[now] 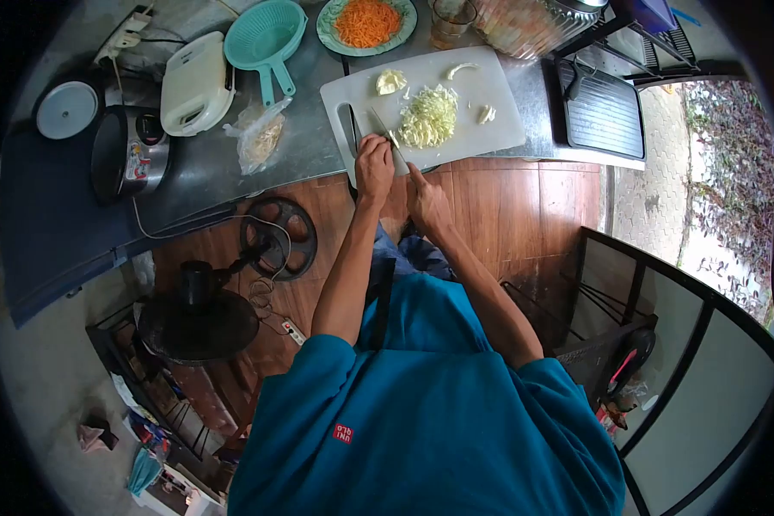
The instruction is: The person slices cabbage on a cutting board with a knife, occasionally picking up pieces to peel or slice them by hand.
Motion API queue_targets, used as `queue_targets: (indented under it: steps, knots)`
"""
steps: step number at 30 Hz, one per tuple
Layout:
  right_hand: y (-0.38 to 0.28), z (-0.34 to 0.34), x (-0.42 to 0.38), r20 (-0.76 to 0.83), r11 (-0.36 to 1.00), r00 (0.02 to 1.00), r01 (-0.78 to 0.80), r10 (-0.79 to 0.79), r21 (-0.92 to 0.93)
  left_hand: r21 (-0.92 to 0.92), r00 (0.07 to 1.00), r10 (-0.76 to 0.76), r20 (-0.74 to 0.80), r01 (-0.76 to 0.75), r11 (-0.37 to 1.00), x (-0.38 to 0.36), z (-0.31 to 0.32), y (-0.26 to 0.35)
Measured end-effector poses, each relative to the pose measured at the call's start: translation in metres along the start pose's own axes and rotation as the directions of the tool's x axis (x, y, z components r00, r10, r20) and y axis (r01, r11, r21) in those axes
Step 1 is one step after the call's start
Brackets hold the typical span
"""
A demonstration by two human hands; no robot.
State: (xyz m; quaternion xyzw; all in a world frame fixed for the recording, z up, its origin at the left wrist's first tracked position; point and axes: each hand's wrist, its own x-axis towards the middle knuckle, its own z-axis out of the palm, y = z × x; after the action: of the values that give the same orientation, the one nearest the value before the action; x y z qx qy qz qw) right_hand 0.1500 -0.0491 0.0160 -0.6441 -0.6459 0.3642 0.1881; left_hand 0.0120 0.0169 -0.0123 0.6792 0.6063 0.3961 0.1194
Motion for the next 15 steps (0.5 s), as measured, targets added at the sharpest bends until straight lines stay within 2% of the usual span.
queue_targets:
  steps: [4,6,10,15]
  knots:
    - [0.005,-0.005,-0.016,0.024,0.998,0.999,-0.032,0.031,0.057,-0.038,0.998,-0.037,-0.051,0.035,0.999,-0.001,0.000,0.002]
    - [0.006,-0.006,-0.024,0.003,0.989,0.999,-0.048,0.048,0.138,-0.062,0.997,-0.070,-0.030,0.068,0.996,-0.001,0.000,0.002]
    - [0.009,0.001,-0.024,-0.032,0.994,0.999,-0.041,0.045,0.104,-0.043,0.999,-0.025,-0.022,0.024,0.999,-0.003,-0.002,0.002]
    - [-0.007,-0.010,-0.003,0.006,0.999,0.999,-0.037,0.037,0.035,-0.008,1.000,-0.004,-0.025,0.004,1.000,-0.005,-0.003,0.006]
